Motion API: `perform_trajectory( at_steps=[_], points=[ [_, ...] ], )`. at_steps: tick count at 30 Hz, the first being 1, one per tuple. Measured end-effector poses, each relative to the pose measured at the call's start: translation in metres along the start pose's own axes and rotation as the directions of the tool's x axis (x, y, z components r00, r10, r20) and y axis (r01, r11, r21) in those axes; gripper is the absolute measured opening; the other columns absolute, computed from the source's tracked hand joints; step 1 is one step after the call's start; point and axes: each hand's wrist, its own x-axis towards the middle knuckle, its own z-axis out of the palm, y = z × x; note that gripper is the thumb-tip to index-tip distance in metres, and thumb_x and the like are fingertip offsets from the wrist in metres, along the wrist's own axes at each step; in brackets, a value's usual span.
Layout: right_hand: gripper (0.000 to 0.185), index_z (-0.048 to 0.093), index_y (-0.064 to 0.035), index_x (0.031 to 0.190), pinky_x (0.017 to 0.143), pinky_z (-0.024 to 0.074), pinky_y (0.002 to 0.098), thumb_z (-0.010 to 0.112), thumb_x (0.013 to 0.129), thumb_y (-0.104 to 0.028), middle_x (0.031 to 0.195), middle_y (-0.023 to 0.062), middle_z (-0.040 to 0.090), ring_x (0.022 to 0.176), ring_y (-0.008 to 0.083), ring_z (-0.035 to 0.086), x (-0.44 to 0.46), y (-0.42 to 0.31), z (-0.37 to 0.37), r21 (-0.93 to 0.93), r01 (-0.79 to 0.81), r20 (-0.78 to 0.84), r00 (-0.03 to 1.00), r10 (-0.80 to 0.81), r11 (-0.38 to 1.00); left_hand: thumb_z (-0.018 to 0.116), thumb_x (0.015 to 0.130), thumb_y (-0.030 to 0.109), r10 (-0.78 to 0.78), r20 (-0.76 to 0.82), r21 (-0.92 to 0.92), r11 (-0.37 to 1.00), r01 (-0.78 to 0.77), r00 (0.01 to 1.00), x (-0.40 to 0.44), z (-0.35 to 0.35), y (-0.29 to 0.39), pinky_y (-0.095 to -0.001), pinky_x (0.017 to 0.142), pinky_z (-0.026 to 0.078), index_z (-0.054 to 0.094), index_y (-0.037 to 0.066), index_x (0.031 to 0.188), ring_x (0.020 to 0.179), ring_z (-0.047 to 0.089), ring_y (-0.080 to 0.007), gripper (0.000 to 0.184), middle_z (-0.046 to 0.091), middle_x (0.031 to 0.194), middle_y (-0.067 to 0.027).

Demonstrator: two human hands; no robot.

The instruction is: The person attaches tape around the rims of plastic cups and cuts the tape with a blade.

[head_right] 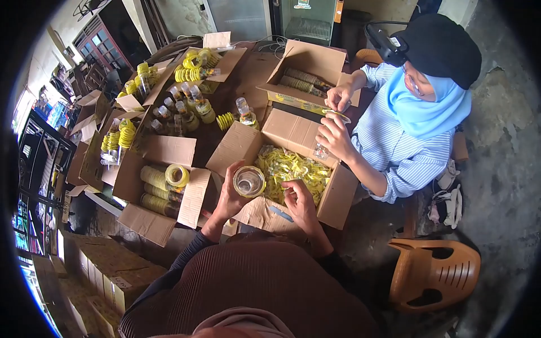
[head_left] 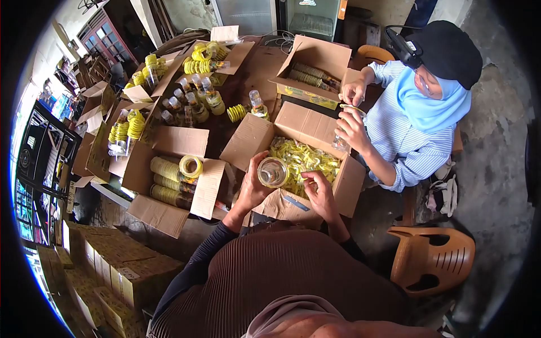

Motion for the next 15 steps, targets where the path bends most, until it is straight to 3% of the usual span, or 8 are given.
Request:
perform_trajectory(
  at_steps=[5, 7, 13, 15],
  points=[
    [0.023, 0.059, -0.0002, 0.108, 0.067, 0.0510, 0.0282, 0.063, 0.085, 0.004, 0.100, 0.0109, 0.059, 0.079, 0.0173, 0.062, 0.005, -0.018, 0.005, 0.025, 0.182, -0.029, 0.983, -0.181, 0.983, 0.087, 0.066, 0.013, -0.007, 0.056, -0.047, 0.999, 0.009, 0.998, -0.002, 0.003, 0.001, -0.0351, 0.095, 0.046, 0.034, 0.002, 0.135, 0.111, 0.058, -0.0228, 0.088, 0.059, 0.116, -0.0132],
    [0.022, 0.059, 0.0001, 0.106, 0.067, 0.0511, 0.0282, 0.065, 0.085, 0.003, 0.099, 0.0107, 0.060, 0.078, 0.0175, 0.062, 0.007, -0.027, 0.007, 0.027, 0.183, -0.036, 0.983, -0.182, 0.983, 0.088, 0.066, 0.015, -0.008, 0.075, -0.083, 0.996, 0.015, 0.997, -0.003, 0.004, 0.002, -0.0347, 0.096, 0.046, 0.035, 0.002, 0.136, 0.112, 0.057, -0.0204, 0.089, 0.058, 0.117, -0.0124],
    [0.013, 0.062, 0.0009, 0.098, 0.066, 0.0505, 0.0267, 0.066, 0.086, 0.001, 0.089, 0.0099, 0.061, 0.076, 0.0159, 0.062, 0.008, -0.020, 0.009, 0.075, 0.134, -0.051, 0.990, -0.130, 0.988, 0.085, 0.068, 0.011, 0.059, 0.093, -0.025, 0.998, -0.057, 0.994, -0.003, 0.009, 0.012, -0.0344, 0.093, 0.047, 0.037, 0.003, 0.134, 0.110, 0.059, -0.0245, 0.082, 0.061, 0.115, -0.0123],
    [0.011, 0.062, 0.0009, 0.096, 0.065, 0.0501, 0.0261, 0.066, 0.086, 0.000, 0.086, 0.0094, 0.062, 0.075, 0.0147, 0.062, 0.008, -0.017, 0.009, 0.111, 0.082, -0.036, 0.996, -0.078, 0.990, 0.084, 0.068, 0.009, 0.056, 0.107, 0.084, 0.994, -0.065, 0.993, -0.003, 0.009, 0.013, -0.0350, 0.093, 0.047, 0.038, 0.002, 0.133, 0.110, 0.059, -0.0265, 0.080, 0.061, 0.114, -0.0130]
  ],
)
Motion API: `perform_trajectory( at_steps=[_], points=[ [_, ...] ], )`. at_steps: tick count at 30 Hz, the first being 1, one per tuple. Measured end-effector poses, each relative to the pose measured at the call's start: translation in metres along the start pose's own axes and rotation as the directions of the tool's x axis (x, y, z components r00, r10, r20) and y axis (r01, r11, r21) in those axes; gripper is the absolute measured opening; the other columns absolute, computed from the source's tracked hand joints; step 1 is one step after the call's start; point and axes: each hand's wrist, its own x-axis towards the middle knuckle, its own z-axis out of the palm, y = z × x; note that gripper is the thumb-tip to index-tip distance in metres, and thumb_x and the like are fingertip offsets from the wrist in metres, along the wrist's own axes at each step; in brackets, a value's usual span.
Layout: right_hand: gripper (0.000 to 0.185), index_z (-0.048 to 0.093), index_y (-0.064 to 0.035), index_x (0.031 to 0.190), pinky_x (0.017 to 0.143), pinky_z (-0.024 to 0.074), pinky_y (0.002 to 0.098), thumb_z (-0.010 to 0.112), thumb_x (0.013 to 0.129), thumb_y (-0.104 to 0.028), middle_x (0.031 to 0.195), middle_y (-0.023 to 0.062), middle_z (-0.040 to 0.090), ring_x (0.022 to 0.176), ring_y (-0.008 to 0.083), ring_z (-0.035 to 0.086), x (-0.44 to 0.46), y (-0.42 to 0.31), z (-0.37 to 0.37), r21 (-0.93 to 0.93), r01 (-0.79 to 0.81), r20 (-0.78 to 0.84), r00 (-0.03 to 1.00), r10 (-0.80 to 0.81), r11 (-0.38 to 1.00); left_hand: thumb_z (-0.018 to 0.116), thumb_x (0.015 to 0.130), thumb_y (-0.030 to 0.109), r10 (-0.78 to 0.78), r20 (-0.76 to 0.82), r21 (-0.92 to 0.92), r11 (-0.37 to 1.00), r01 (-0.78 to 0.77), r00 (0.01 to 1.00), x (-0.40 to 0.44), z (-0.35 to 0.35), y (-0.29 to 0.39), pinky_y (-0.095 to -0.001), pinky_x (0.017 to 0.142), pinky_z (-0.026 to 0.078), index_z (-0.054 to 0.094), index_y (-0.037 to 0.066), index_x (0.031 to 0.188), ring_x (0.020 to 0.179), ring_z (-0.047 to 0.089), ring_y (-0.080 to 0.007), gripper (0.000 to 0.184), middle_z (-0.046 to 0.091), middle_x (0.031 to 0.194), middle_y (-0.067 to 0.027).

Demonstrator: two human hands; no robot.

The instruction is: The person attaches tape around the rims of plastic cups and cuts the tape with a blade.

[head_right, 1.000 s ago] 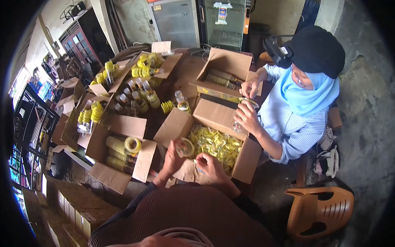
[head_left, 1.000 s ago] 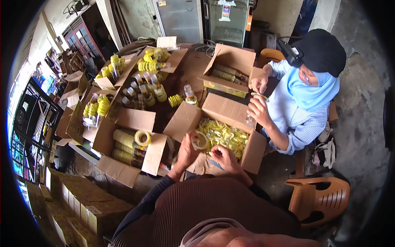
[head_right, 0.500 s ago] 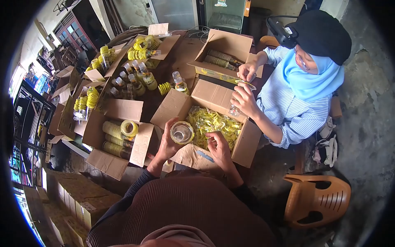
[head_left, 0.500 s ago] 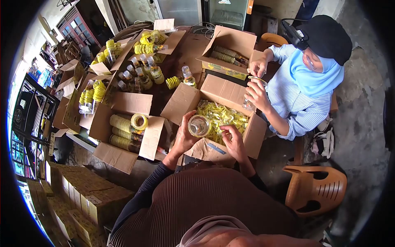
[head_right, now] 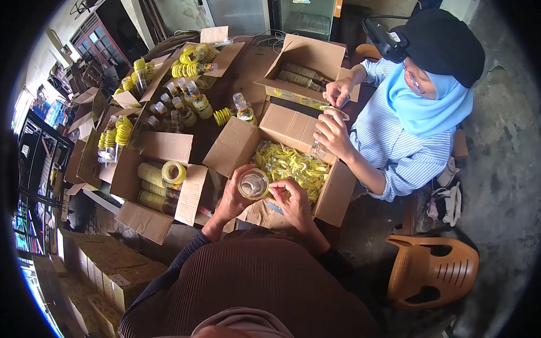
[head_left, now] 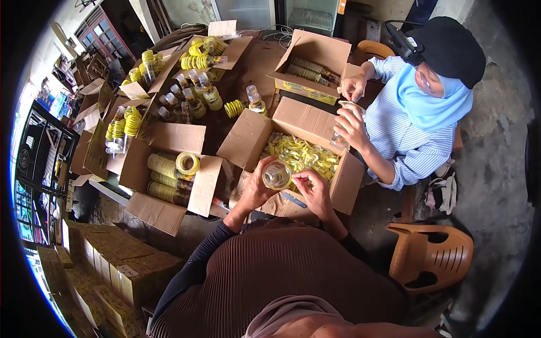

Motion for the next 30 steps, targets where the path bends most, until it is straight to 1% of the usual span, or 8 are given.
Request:
perform_trajectory(
  at_steps=[8, 10, 14, 16, 19, 23, 27, 30],
  points=[
    [0.011, 0.062, -0.0005, 0.094, 0.062, 0.0496, 0.0268, 0.067, 0.087, -0.008, 0.080, 0.0073, 0.066, 0.066, 0.0119, 0.061, -0.008, 0.026, 0.000, 0.021, -0.219, 0.043, 0.975, 0.218, 0.975, 0.081, 0.069, 0.006, 0.007, 0.038, -0.008, 1.000, -0.006, 0.999, -0.006, 0.022, -0.026, -0.0367, 0.090, 0.049, 0.040, 0.001, 0.132, 0.104, 0.061, -0.0291, 0.075, 0.062, 0.111, -0.0159],
    [0.014, 0.060, -0.0003, 0.093, 0.064, 0.0505, 0.0276, 0.068, 0.083, -0.005, 0.078, 0.0089, 0.064, 0.069, 0.0155, 0.063, -0.007, 0.013, 0.002, -0.106, -0.140, 0.052, 0.988, 0.146, 0.984, 0.081, 0.070, 0.004, -0.079, -0.015, -0.011, 0.997, 0.079, 0.997, -0.002, 0.030, -0.027, -0.0363, 0.090, 0.049, 0.038, 0.002, 0.132, 0.104, 0.061, -0.0269, 0.076, 0.061, 0.112, -0.0154],
    [0.015, 0.060, 0.0002, 0.092, 0.065, 0.0509, 0.0280, 0.068, 0.080, -0.001, 0.081, 0.0091, 0.061, 0.070, 0.0165, 0.063, -0.010, 0.013, 0.007, 0.015, -0.083, 0.134, 0.988, 0.081, 0.996, 0.080, 0.073, 0.005, -0.076, -0.049, -0.052, 0.996, 0.074, 0.996, 0.006, 0.030, -0.041, -0.0319, 0.091, 0.048, 0.033, 0.000, 0.133, 0.103, 0.059, -0.0210, 0.076, 0.058, 0.111, -0.0115],
    [0.011, 0.059, 0.0007, 0.092, 0.062, 0.0481, 0.0250, 0.067, 0.084, 0.000, 0.078, 0.0054, 0.060, 0.068, 0.0088, 0.057, -0.010, 0.012, 0.007, 0.018, -0.007, 0.128, 0.992, 0.004, 1.000, 0.080, 0.074, 0.007, -0.172, -0.043, -0.224, 0.962, 0.158, 0.984, 0.008, 0.031, -0.051, -0.0309, 0.092, 0.048, 0.032, -0.002, 0.132, 0.103, 0.058, -0.0198, 0.076, 0.057, 0.111, -0.0108],
    [0.007, 0.061, -0.0007, 0.091, 0.063, 0.0480, 0.0257, 0.065, 0.087, -0.003, 0.080, 0.0047, 0.061, 0.068, 0.0095, 0.056, -0.010, 0.021, 0.001, 0.011, -0.169, 0.109, 0.980, 0.167, 0.985, 0.075, 0.079, 0.010, -0.387, 0.036, -0.522, 0.779, 0.348, 0.921, 0.007, 0.025, -0.063, -0.0317, 0.095, 0.045, 0.030, -0.001, 0.134, 0.108, 0.055, -0.0190, 0.072, 0.056, 0.114, -0.0110],
    [0.007, 0.062, -0.0017, 0.090, 0.062, 0.0488, 0.0276, 0.067, 0.086, -0.006, 0.081, 0.0076, 0.064, 0.069, 0.0147, 0.061, -0.005, 0.036, -0.006, -0.093, -0.181, 0.052, 0.981, 0.186, 0.979, 0.063, 0.085, 0.004, -0.562, 0.057, -0.792, 0.478, 0.380, 0.825, 0.000, 0.013, -0.083, -0.0304, 0.097, 0.041, 0.031, 0.006, 0.138, 0.114, 0.051, -0.0183, 0.062, 0.053, 0.121, -0.0094],
    [0.009, 0.061, -0.0016, 0.090, 0.064, 0.0528, 0.0319, 0.067, 0.085, -0.005, 0.085, 0.0119, 0.062, 0.074, 0.0245, 0.064, -0.007, 0.051, -0.013, -0.221, -0.170, 0.155, 0.966, 0.207, 0.960, 0.069, 0.079, 0.002, -0.505, -0.159, -0.670, 0.686, 0.283, 0.849, -0.005, -0.035, -0.103, -0.0307, 0.092, 0.046, 0.040, 0.006, 0.133, 0.110, 0.052, -0.0175, 0.061, 0.052, 0.113, -0.0075],
    [0.009, 0.060, -0.0014, 0.090, 0.063, 0.0509, 0.0335, 0.066, 0.085, -0.007, 0.084, 0.0127, 0.061, 0.073, 0.0262, 0.063, -0.012, 0.067, -0.012, -0.259, -0.147, 0.207, 0.957, 0.203, 0.955, 0.071, 0.076, 0.000, -0.393, -0.466, -0.383, 0.897, 0.220, 0.792, -0.004, -0.092, -0.076, -0.0320, 0.090, 0.048, 0.042, 0.006, 0.129, 0.107, 0.052, -0.0184, 0.061, 0.052, 0.113, -0.0082]
  ],
)
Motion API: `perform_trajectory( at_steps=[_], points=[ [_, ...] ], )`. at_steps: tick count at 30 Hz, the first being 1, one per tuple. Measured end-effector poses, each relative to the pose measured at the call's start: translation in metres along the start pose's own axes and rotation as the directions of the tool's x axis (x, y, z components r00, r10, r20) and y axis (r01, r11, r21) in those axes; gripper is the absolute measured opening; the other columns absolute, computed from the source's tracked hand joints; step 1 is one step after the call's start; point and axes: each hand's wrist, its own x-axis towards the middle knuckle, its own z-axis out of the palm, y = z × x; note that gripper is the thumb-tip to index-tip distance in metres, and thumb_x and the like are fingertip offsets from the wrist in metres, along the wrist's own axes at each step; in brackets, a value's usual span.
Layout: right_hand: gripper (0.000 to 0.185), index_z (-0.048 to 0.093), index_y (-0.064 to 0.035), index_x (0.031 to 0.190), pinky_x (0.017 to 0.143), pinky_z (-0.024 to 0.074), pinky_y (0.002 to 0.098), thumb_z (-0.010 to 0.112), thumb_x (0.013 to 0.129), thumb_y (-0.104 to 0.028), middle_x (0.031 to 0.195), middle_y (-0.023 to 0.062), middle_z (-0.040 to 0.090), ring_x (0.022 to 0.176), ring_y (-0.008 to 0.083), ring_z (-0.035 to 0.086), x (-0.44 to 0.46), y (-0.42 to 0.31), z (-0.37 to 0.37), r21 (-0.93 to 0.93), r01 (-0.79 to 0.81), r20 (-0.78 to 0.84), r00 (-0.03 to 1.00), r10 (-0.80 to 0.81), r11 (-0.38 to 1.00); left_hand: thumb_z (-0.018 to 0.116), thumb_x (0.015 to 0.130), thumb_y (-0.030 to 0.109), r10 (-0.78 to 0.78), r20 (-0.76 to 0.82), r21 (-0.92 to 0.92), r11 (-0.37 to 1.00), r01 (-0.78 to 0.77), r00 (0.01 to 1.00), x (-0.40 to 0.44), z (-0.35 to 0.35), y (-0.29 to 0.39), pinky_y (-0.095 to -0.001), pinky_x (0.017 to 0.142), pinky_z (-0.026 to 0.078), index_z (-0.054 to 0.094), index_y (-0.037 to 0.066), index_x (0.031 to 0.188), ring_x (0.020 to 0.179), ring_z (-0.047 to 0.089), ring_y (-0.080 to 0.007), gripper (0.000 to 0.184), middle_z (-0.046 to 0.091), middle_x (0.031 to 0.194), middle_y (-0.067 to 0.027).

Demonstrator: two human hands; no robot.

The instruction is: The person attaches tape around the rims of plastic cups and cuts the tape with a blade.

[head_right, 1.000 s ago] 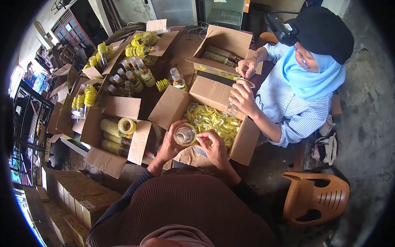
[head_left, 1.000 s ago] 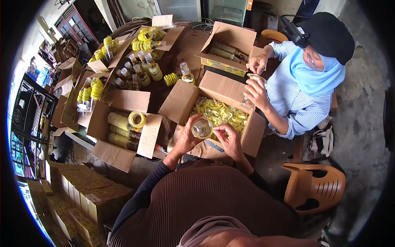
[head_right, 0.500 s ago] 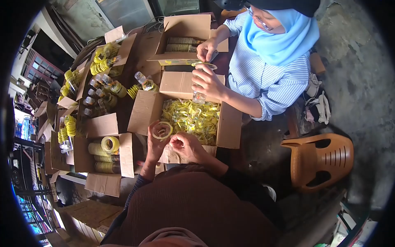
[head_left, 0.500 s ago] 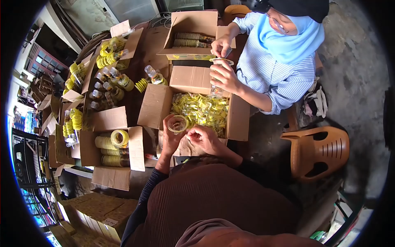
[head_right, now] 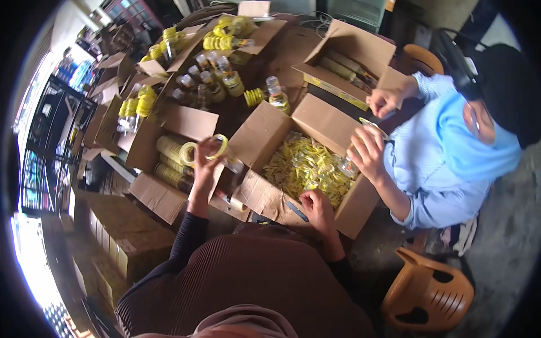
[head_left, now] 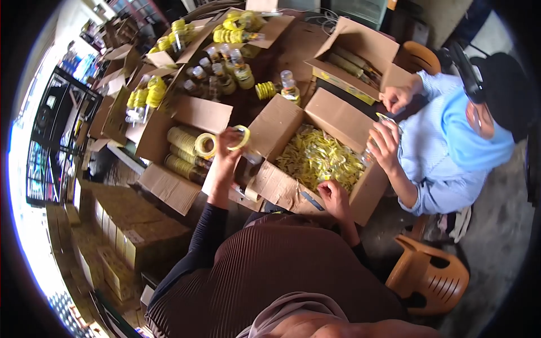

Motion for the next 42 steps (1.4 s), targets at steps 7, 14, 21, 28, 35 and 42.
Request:
perform_trajectory(
  at_steps=[7, 14, 21, 28, 35, 42],
  points=[
    [0.008, 0.059, -0.0018, 0.089, 0.064, 0.0486, 0.0365, 0.064, 0.085, -0.008, 0.083, 0.0125, 0.060, 0.073, 0.0291, 0.061, 0.006, 0.011, 0.008, -0.033, 0.023, 0.054, 0.998, -0.021, 0.999, 0.076, 0.079, 0.006, 0.383, -0.327, 0.380, 0.890, -0.251, 0.864, 0.012, -0.092, 0.012, -0.0353, 0.099, 0.042, 0.041, 0.005, 0.131, 0.114, 0.051, -0.0213, 0.063, 0.052, 0.119, -0.0092],
    [0.007, 0.061, -0.0058, 0.086, 0.064, 0.0486, 0.0386, 0.066, 0.082, -0.007, 0.081, 0.0114, 0.061, 0.075, 0.0311, 0.062, 0.001, 0.015, 0.009, -0.103, 0.048, 0.024, 0.999, -0.046, 0.994, 0.077, 0.075, 0.004, 0.377, -0.320, 0.529, 0.832, -0.166, 0.869, 0.008, -0.106, -0.026, -0.0371, 0.104, 0.038, 0.038, 0.006, 0.133, 0.116, 0.051, -0.0245, 0.070, 0.050, 0.121, -0.0125],
    [0.006, 0.059, -0.0065, 0.086, 0.067, 0.0495, 0.0403, 0.064, 0.083, -0.010, 0.084, 0.0110, 0.061, 0.079, 0.0316, 0.062, -0.009, 0.031, 0.007, -0.108, 0.151, -0.028, 0.987, -0.155, 0.982, 0.080, 0.070, 0.012, 0.430, -0.256, 0.751, 0.652, -0.102, 0.866, 0.019, -0.115, -0.083, -0.0446, 0.103, 0.036, 0.039, 0.004, 0.133, 0.121, 0.046, -0.0342, 0.075, 0.049, 0.127, -0.0175],
    [0.006, 0.059, -0.0073, 0.086, 0.067, 0.0486, 0.0411, 0.061, 0.086, -0.013, 0.083, 0.0110, 0.059, 0.079, 0.0323, 0.060, -0.023, 0.025, -0.009, -0.198, 0.050, -0.090, 0.994, -0.069, 0.979, 0.091, 0.047, 0.043, 0.415, -0.169, 0.934, 0.356, 0.012, 0.894, 0.023, -0.108, -0.081, -0.0532, 0.102, 0.033, 0.032, 0.014, 0.143, 0.126, 0.040, -0.0374, 0.116, 0.041, 0.136, -0.0152],
    [0.013, 0.059, -0.0069, 0.087, 0.073, 0.0482, 0.0405, 0.065, 0.081, -0.016, 0.087, 0.0104, 0.058, 0.086, 0.0304, 0.058, -0.055, 0.029, -0.008, -0.252, -0.005, -0.103, 0.994, -0.022, 0.968, 0.061, 0.085, 0.051, 0.304, -0.057, 0.968, 0.251, -0.023, 0.951, 0.018, -0.103, -0.078, -0.0585, 0.101, 0.032, 0.028, 0.029, 0.148, 0.133, 0.035, -0.0372, 0.075, 0.028, 0.150, -0.0134],
    [0.051, 0.058, -0.0099, 0.122, 0.101, 0.0348, 0.0447, 0.071, 0.078, -0.033, 0.122, 0.0095, 0.058, 0.122, 0.0287, 0.046, -0.080, 0.050, 0.001, -0.562, -0.060, -0.060, 0.998, 0.032, 0.825, 0.052, 0.091, 0.051, 0.199, -0.093, 0.974, 0.220, 0.048, 0.976, 0.015, -0.095, -0.070, -0.0684, 0.103, 0.023, 0.025, 0.033, 0.149, 0.138, 0.026, -0.0385, 0.066, 0.019, 0.156, -0.0063]
  ],
)
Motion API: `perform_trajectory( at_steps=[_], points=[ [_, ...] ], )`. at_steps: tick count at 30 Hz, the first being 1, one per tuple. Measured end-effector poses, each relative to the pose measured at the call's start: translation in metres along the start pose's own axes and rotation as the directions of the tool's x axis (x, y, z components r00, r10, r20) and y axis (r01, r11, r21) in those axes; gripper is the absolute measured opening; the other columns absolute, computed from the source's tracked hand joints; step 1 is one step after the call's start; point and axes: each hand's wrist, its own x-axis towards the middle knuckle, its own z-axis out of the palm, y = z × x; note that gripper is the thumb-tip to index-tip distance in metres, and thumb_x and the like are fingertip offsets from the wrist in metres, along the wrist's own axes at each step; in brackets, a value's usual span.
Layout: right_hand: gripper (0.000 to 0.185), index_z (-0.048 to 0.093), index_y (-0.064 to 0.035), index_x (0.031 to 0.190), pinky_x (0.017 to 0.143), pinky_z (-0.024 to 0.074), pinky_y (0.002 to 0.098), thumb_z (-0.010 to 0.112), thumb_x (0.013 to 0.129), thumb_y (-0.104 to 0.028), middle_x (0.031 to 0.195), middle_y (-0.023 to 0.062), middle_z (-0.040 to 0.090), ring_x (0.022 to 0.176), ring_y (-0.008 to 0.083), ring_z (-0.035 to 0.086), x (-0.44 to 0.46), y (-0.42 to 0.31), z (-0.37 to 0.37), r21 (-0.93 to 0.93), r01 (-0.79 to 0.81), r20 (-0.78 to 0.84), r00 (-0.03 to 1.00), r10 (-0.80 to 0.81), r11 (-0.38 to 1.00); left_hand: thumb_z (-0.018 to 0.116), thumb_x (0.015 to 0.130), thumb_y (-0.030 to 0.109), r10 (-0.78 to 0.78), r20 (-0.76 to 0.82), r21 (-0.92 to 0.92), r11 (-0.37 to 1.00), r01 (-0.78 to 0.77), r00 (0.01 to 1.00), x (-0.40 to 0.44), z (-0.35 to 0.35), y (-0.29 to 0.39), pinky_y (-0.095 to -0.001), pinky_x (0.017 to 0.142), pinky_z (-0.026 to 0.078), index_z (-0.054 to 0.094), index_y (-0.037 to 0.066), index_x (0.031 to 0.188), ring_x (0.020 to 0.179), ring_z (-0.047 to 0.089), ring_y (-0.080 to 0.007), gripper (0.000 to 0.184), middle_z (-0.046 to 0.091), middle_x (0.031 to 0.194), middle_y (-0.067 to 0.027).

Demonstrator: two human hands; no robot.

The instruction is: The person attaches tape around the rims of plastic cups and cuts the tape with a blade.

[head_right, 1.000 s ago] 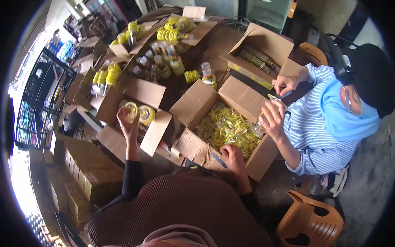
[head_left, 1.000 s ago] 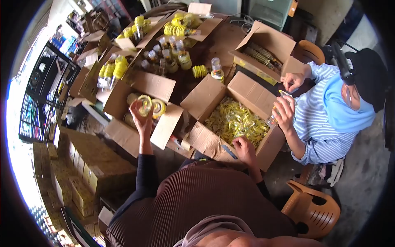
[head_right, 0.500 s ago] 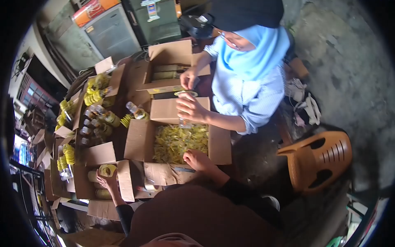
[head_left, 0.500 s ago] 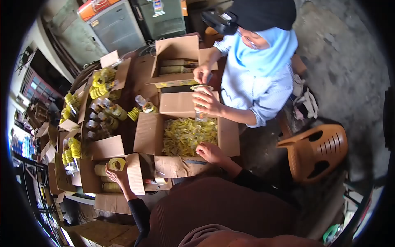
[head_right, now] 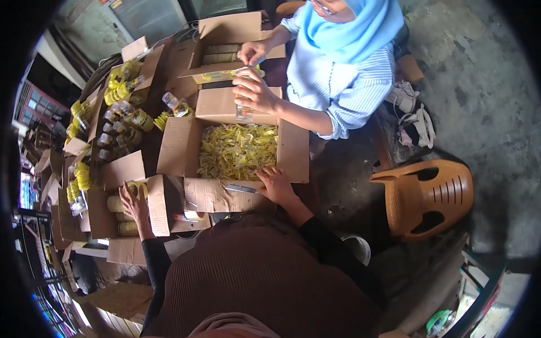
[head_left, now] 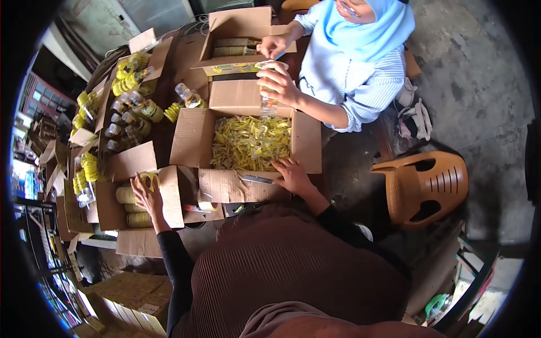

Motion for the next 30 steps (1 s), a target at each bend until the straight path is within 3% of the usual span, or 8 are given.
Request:
perform_trajectory(
  at_steps=[2, 6, 9, 12, 16, 21, 26, 30],
  points=[
    [0.056, 0.057, -0.0103, 0.124, 0.103, 0.0323, 0.0453, 0.072, 0.077, -0.036, 0.126, 0.0097, 0.057, 0.126, 0.0277, 0.044, -0.001, 0.006, 0.008, -0.068, 0.066, 0.036, 0.997, -0.063, 0.995, 0.045, 0.095, 0.047, -0.034, 0.083, 0.052, 0.998, 0.030, 0.996, 0.001, -0.002, 0.003, -0.0700, 0.104, 0.020, 0.026, 0.033, 0.149, 0.139, 0.025, -0.0389, 0.058, 0.016, 0.156, -0.0050],
    [0.052, 0.060, -0.0101, 0.119, 0.104, 0.0300, 0.0446, 0.070, 0.078, -0.039, 0.120, 0.0087, 0.061, 0.123, 0.0250, 0.048, -0.003, 0.013, 0.019, -0.036, 0.082, 0.029, 0.996, -0.081, 0.996, 0.040, 0.098, 0.042, -0.012, 0.025, -0.071, 0.997, 0.014, 1.000, 0.000, 0.006, -0.005, -0.0704, 0.104, 0.017, 0.027, 0.035, 0.148, 0.134, 0.030, -0.0396, 0.052, 0.018, 0.155, -0.0036],
    [0.048, 0.062, -0.0090, 0.116, 0.104, 0.0295, 0.0443, 0.069, 0.079, -0.039, 0.115, 0.0086, 0.063, 0.118, 0.0248, 0.052, -0.006, 0.014, 0.025, -0.019, 0.088, 0.011, 0.996, -0.088, 0.996, 0.047, 0.094, 0.040, 0.011, 0.040, -0.065, 0.998, -0.009, 0.999, 0.006, 0.014, -0.015, -0.0682, 0.103, 0.020, 0.033, 0.031, 0.145, 0.134, 0.030, -0.0393, 0.054, 0.023, 0.153, -0.0077],
    [0.046, 0.063, -0.0085, 0.113, 0.104, 0.0292, 0.0442, 0.069, 0.079, -0.039, 0.113, 0.0074, 0.064, 0.116, 0.0243, 0.054, -0.004, 0.013, 0.022, -0.010, 0.082, -0.001, 0.997, -0.082, 0.997, 0.053, 0.091, 0.036, 0.001, 0.038, -0.224, 0.975, 0.008, 0.999, 0.010, 0.005, -0.014, -0.0574, 0.103, 0.029, 0.036, 0.029, 0.143, 0.125, 0.041, -0.0404, 0.056, 0.032, 0.146, -0.0105],
    [0.043, 0.063, -0.0095, 0.112, 0.105, 0.0274, 0.0438, 0.070, 0.079, -0.036, 0.111, 0.0051, 0.064, 0.114, 0.0225, 0.054, -0.004, 0.008, 0.019, -0.025, 0.050, 0.010, 0.999, -0.049, 0.998, 0.055, 0.089, 0.034, 0.101, -0.068, -0.406, 0.906, -0.120, 0.993, 0.014, 0.005, -0.026, -0.0534, 0.103, 0.031, 0.035, 0.026, 0.145, 0.127, 0.042, -0.0333, 0.060, 0.038, 0.143, -0.0120],
    [0.041, 0.062, -0.0100, 0.113, 0.105, 0.0262, 0.0428, 0.071, 0.079, -0.032, 0.111, 0.0038, 0.064, 0.112, 0.0217, 0.054, -0.004, 0.004, 0.017, -0.052, 0.042, 0.023, 0.999, -0.041, 0.998, 0.055, 0.092, 0.025, 0.178, -0.153, -0.460, 0.858, -0.230, 0.972, 0.007, -0.002, -0.034, -0.0429, 0.109, 0.030, 0.029, 0.002, 0.144, 0.131, 0.037, -0.0376, 0.063, 0.037, 0.143, -0.0216],
    [0.043, 0.061, -0.0067, 0.111, 0.105, 0.0250, 0.0442, 0.070, 0.081, -0.035, 0.108, 0.0091, 0.064, 0.110, 0.0251, 0.055, -0.005, 0.006, 0.020, -0.023, 0.056, 0.024, 0.998, -0.055, 0.998, 0.058, 0.092, 0.020, 0.130, -0.148, -0.503, 0.844, -0.188, 0.980, -0.016, -0.012, -0.036, -0.0433, 0.110, 0.030, 0.028, 0.001, 0.144, 0.132, 0.035, -0.0374, 0.063, 0.036, 0.143, -0.0217],
    [0.041, 0.062, -0.0065, 0.109, 0.104, 0.0255, 0.0445, 0.070, 0.081, -0.036, 0.105, 0.0092, 0.064, 0.109, 0.0252, 0.055, -0.003, 0.003, 0.015, -0.018, 0.061, 0.006, 0.998, -0.061, 0.998, 0.058, 0.093, 0.015, 0.017, -0.171, -0.593, 0.797, -0.117, 0.985, -0.043, -0.006, -0.048, -0.0419, 0.102, 0.043, 0.030, 0.001, 0.143, 0.127, 0.041, -0.0365, 0.059, 0.037, 0.141, -0.0219]
  ],
)
